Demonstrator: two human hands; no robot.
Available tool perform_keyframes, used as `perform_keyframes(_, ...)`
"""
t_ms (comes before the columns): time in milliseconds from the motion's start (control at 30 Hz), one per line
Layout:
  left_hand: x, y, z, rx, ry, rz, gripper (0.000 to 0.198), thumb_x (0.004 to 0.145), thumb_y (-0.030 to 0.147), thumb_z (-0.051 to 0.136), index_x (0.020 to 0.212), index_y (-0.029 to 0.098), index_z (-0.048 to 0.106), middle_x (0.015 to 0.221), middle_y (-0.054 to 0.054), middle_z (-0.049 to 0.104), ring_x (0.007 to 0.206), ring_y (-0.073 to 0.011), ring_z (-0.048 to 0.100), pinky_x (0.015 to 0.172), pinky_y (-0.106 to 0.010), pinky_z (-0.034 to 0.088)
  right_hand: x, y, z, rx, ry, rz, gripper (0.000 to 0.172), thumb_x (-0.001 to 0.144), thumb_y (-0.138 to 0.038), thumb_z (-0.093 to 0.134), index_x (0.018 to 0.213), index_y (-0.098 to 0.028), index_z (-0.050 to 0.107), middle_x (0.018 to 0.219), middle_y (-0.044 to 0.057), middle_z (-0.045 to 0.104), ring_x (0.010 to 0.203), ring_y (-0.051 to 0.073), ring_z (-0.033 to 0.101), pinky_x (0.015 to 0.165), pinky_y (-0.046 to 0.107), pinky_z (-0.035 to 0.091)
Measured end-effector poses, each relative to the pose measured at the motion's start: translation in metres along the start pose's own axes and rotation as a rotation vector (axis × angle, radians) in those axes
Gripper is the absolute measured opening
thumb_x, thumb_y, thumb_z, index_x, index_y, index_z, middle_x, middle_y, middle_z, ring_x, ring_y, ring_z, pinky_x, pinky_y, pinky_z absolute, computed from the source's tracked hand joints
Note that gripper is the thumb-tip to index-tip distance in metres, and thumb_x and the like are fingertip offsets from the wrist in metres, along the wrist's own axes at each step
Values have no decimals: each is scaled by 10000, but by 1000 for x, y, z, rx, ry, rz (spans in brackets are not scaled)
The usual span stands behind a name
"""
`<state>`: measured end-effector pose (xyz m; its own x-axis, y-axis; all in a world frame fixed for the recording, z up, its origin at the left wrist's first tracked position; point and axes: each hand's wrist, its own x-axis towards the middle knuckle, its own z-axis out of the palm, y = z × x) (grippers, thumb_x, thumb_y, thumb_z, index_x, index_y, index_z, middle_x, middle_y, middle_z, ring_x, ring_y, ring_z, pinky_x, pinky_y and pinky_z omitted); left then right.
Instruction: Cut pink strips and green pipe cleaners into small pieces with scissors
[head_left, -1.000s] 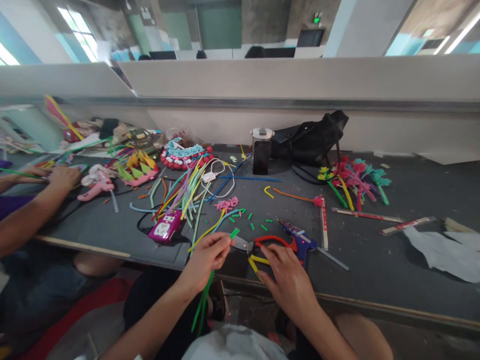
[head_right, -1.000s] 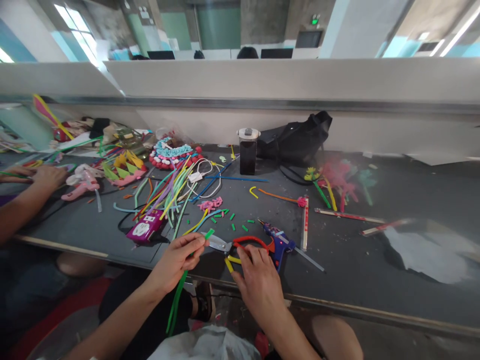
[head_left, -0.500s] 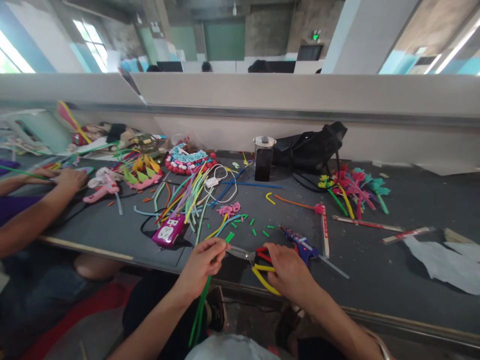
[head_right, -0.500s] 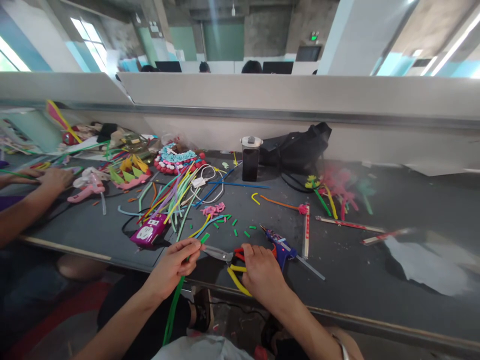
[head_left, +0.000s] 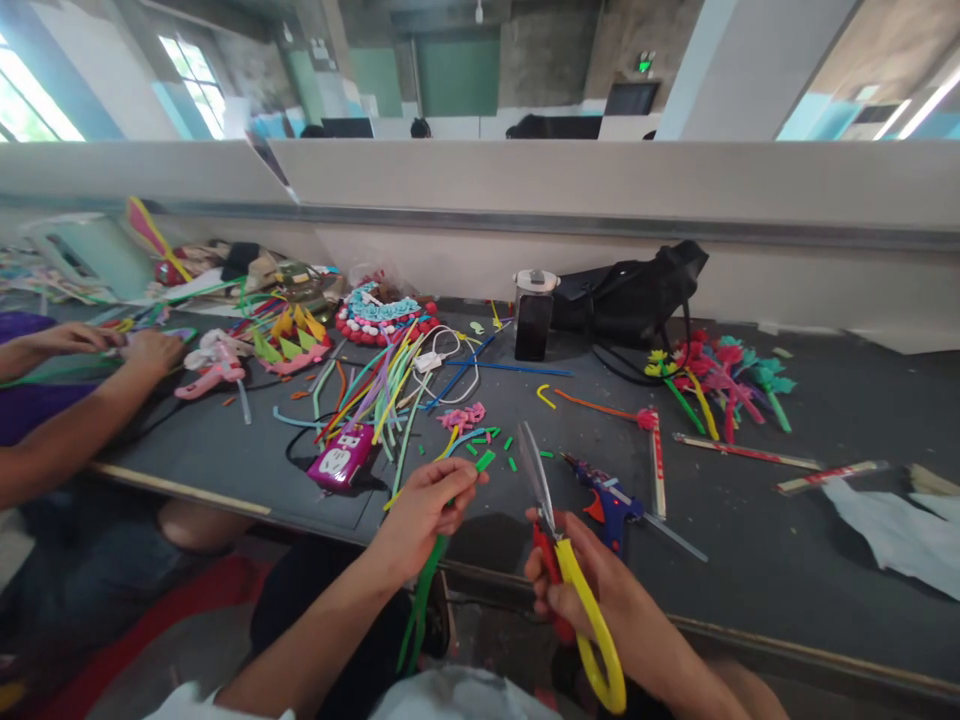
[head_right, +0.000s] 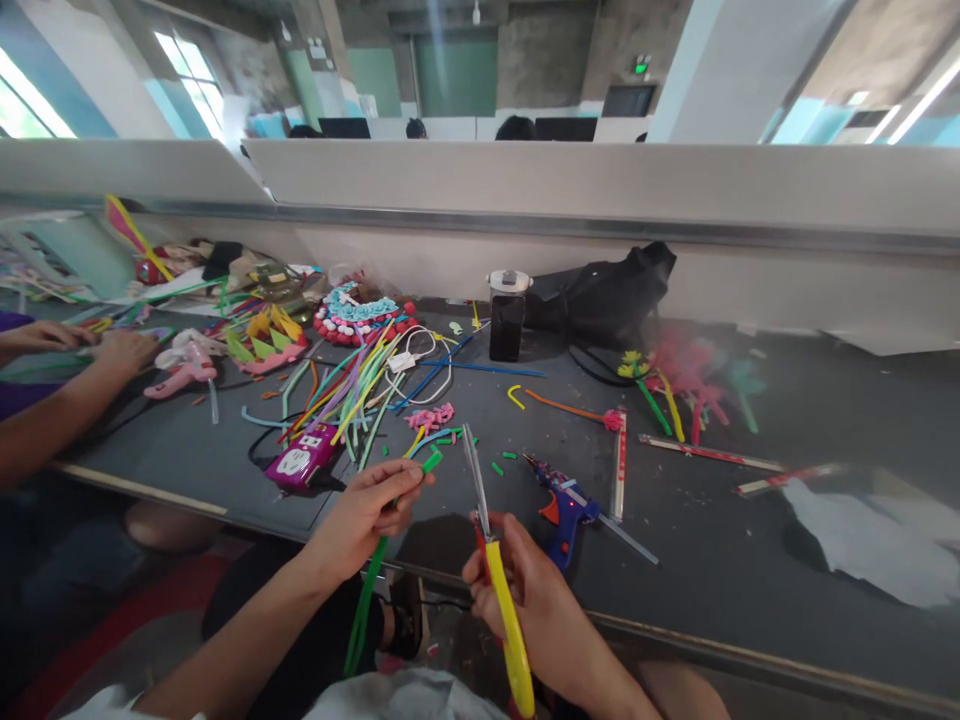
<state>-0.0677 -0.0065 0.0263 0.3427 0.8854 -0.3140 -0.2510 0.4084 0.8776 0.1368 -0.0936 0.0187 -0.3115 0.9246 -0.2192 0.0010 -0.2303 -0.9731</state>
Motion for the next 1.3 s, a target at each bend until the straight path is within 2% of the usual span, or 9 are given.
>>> perform_keyframes(100, 0, 2, 6, 16, -26, -2, 254, 771, 368, 674, 794, 119, 625, 521, 77, 382, 379, -3, 224, 391, -187, 99, -8, 5, 7, 34, -4, 70, 481, 833, -440, 566, 1241, -243, 405, 839, -15, 520, 522, 89, 540, 430, 187, 424)
perform_keyframes(200, 0, 3, 11, 39, -40, -19, 252, 770, 366, 670, 804, 121, 619, 518, 79, 376, 385, -8, 226, 397, -190, 98, -11, 16, 9, -67, 39, 41, 496, 872, -526, 515, 1263, -246, 392, 771, -35, 493, 470, 75, 492, 410, 178, 404)
perform_keyframes(300, 0, 3, 16, 76, -60, -29, 265, 762, 384, 669, 776, 128, 601, 504, 84, 365, 384, -13, 222, 400, -195, 102, -12, 25, 9, -170, 86, -74, 490, 897, -507, 492, 1303, -252, 392, 803, -15, 535, 541, 97, 516, 477, 191, 453)
perform_keyframes(467, -1, -1, 23, 162, -99, -88, 267, 778, 408, 639, 778, 142, 606, 465, 94, 323, 377, -21, 202, 400, -190, 108, -10, 27, 8, -298, 139, -193, 416, 890, -455, 527, 1239, -234, 481, 935, 20, 613, 783, 150, 596, 701, 218, 501)
perform_keyframes(733, -1, -7, 26, 250, -109, -123, 238, 770, 387, 626, 761, 149, 606, 457, 94, 331, 377, -31, 209, 383, -184, 129, -9, 24, 14, -275, 186, -151, 377, 884, -473, 534, 1157, -214, 503, 763, -35, 519, 659, 118, 492, 602, 190, 428)
perform_keyframes(867, -1, -10, 28, 260, -118, -124, 242, 772, 389, 617, 752, 148, 603, 467, 92, 339, 378, -33, 207, 377, -190, 124, -9, 22, 17, -264, 210, -154, 356, 869, -474, 556, 1100, -208, 502, 781, -31, 518, 661, 116, 482, 604, 190, 427)
perform_keyframes(1300, 4, -10, 31, 322, -101, -138, 217, 742, 362, 602, 719, 147, 589, 478, 96, 360, 368, -27, 224, 365, -179, 134, -9, 24, 16, -274, 188, -169, 393, 896, -525, 482, 1118, -201, 476, 793, -15, 523, 684, 131, 481, 609, 207, 410)
